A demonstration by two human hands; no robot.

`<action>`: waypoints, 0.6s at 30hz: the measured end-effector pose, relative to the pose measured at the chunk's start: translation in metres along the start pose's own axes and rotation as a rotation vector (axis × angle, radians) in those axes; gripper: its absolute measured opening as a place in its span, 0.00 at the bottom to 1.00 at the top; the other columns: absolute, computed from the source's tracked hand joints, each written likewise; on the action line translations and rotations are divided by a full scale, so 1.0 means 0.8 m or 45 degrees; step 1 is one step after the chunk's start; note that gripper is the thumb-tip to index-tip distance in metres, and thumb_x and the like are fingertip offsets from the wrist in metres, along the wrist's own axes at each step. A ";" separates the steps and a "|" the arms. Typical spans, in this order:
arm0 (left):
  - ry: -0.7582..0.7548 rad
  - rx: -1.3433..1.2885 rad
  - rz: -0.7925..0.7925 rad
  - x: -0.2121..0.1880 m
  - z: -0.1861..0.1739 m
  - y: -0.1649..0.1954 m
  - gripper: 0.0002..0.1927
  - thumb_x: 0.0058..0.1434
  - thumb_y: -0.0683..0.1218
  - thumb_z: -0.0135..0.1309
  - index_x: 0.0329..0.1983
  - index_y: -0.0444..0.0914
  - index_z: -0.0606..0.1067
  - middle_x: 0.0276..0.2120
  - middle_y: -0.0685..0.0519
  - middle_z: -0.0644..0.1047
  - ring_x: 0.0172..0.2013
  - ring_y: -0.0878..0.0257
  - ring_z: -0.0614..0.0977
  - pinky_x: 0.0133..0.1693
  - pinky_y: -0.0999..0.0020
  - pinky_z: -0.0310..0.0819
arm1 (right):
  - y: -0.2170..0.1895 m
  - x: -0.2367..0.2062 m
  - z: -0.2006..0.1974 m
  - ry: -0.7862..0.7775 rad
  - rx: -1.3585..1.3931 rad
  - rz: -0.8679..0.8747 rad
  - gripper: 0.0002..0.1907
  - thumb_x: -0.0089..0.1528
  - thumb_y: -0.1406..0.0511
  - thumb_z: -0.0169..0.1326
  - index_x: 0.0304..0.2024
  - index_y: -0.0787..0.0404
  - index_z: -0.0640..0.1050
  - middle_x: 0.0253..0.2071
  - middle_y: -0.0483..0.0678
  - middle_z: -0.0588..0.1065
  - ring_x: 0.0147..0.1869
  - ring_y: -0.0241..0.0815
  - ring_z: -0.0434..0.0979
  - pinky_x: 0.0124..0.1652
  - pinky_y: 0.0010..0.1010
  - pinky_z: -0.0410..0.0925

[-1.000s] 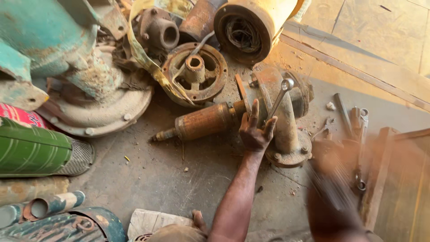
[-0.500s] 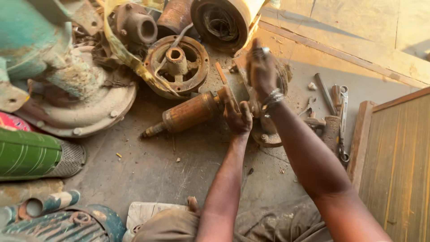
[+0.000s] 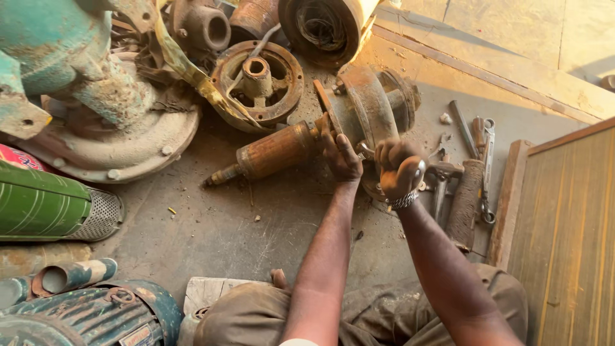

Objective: The person sits on the floor of a pump repair workshop and disassembles a rusty water pump. They hold the pump casing and shaft, use a spanner to loosen and remove bolts, pull the impeller and housing apart by hand, and set removed parts and fasteners on the floor beside them.

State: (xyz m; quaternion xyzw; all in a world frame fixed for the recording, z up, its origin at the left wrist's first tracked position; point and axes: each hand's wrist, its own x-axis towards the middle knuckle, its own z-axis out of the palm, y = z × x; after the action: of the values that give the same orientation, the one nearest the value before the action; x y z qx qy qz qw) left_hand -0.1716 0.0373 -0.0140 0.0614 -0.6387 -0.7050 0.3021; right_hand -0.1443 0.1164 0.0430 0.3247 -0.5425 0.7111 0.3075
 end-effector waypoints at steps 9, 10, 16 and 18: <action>-0.007 0.019 0.203 -0.006 -0.008 0.002 0.33 0.80 0.63 0.30 0.77 0.36 0.57 0.65 0.38 0.73 0.55 0.45 0.77 0.56 0.54 0.74 | -0.007 -0.021 0.015 -0.104 -0.183 -0.057 0.37 0.71 0.41 0.42 0.18 0.60 0.59 0.15 0.42 0.56 0.17 0.36 0.53 0.21 0.31 0.49; -0.101 -0.043 0.076 -0.009 -0.011 0.002 0.36 0.76 0.64 0.31 0.77 0.36 0.56 0.63 0.41 0.74 0.45 0.49 0.78 0.48 0.57 0.74 | -0.007 -0.019 0.015 -0.059 -0.189 0.030 0.38 0.71 0.41 0.42 0.19 0.61 0.58 0.16 0.43 0.55 0.18 0.36 0.52 0.22 0.31 0.48; -0.282 0.133 0.561 -0.024 -0.034 0.003 0.44 0.73 0.69 0.43 0.79 0.36 0.53 0.63 0.37 0.70 0.60 0.42 0.76 0.60 0.50 0.75 | -0.017 -0.012 0.014 -0.076 -0.277 0.133 0.38 0.70 0.37 0.38 0.20 0.60 0.59 0.17 0.42 0.55 0.19 0.35 0.55 0.22 0.30 0.51; -0.328 0.158 0.541 -0.021 -0.038 0.000 0.48 0.69 0.73 0.47 0.77 0.36 0.54 0.58 0.38 0.72 0.56 0.44 0.78 0.56 0.52 0.77 | -0.020 -0.013 0.011 -0.115 -0.332 0.132 0.39 0.70 0.37 0.37 0.20 0.60 0.60 0.19 0.44 0.59 0.22 0.37 0.59 0.26 0.29 0.54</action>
State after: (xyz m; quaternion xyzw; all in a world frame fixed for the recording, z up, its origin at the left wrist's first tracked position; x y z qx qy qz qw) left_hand -0.1434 0.0194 -0.0247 -0.1462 -0.7124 -0.5871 0.3554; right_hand -0.1244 0.1104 0.0459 0.2850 -0.6597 0.6342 0.2853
